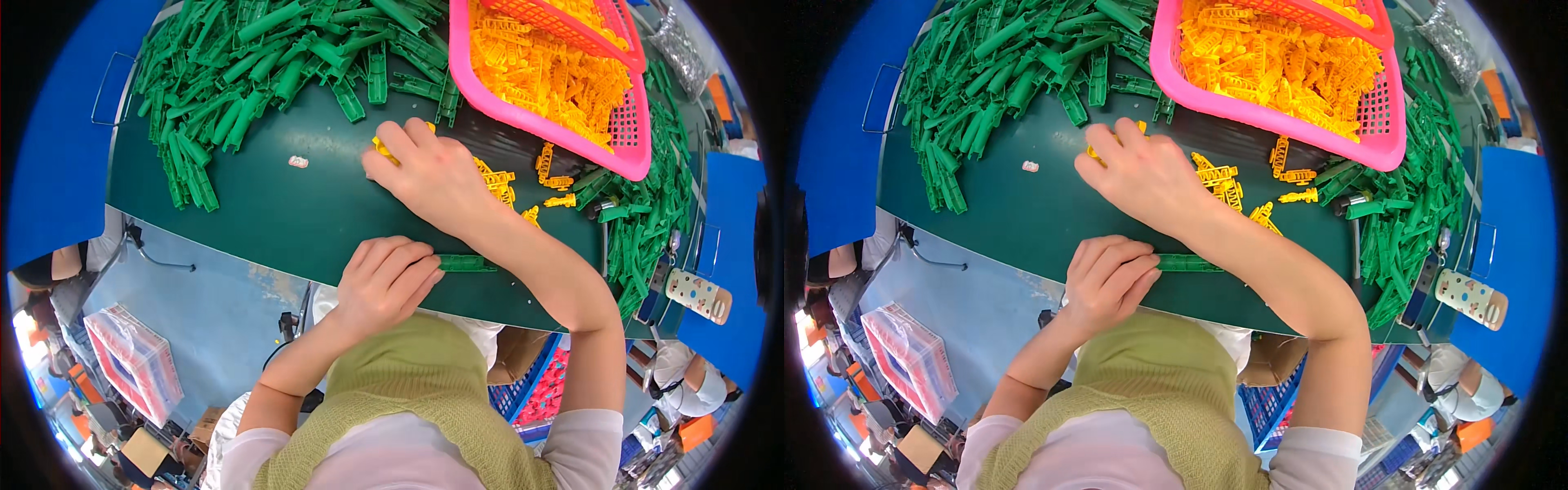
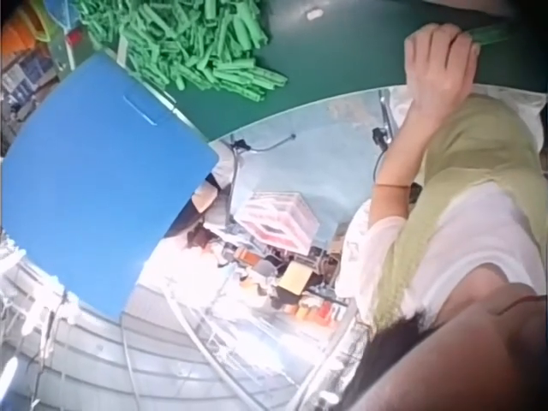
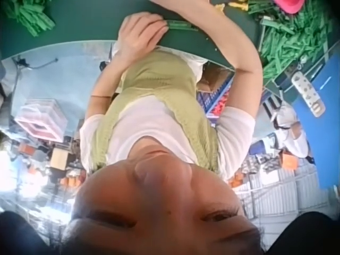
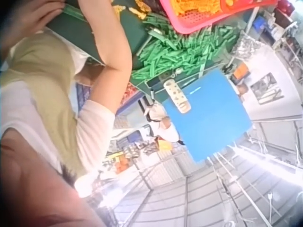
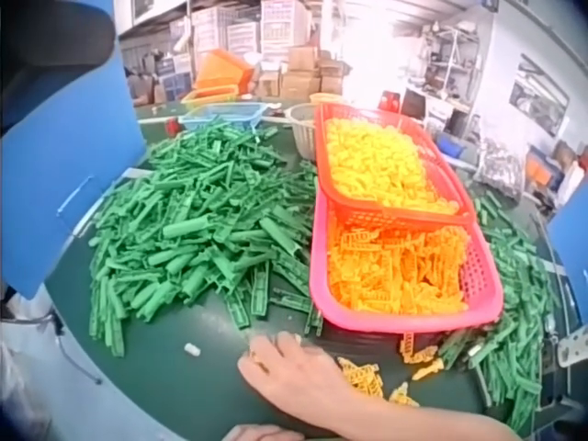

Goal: Assembling green and yellow plastic toy components at a factory workbench using hands and a small hammer.

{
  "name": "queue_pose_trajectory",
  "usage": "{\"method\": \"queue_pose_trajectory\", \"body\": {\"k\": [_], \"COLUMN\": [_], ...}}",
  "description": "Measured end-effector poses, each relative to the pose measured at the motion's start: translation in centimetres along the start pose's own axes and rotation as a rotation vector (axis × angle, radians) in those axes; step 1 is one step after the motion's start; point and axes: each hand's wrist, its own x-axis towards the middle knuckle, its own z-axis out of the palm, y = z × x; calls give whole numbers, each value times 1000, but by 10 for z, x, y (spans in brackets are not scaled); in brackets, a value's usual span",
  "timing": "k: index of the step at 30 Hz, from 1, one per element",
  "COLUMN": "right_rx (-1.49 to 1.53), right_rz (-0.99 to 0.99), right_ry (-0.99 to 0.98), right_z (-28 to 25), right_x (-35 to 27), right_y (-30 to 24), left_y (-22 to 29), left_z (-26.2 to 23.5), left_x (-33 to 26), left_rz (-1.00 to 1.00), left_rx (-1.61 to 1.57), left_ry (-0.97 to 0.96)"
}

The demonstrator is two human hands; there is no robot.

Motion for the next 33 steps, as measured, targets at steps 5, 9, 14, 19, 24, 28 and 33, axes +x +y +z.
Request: {"method": "queue_pose_trajectory", "body": {"k": [5,9,14,19,24,28,33], "right_rx": [175,423,444,564,576,385,202], "right_rz": [91,235,277,420,736,909,977], "right_ry": [11,-60,-124,-93,115,229,176], "right_z": [-9,-28,-63,-102,-121,-126,-131], "right_x": [-5,-11,-27,-68,-123,-159,-185], "right_y": [10,16,22,22,12,9,16], "left_y": [0,-2,-4,-17,-37,-37,-38], "left_z": [-1,-2,-8,-15,-10,-7,-2], "left_x": [0,2,2,23,53,68,67], "left_rz": [-8,-29,-125,-313,-227,-115,-67], "left_rx": [-12,-20,-5,125,291,382,411], "left_ry": [-16,-5,-32,-49,-281,-379,-401]}}
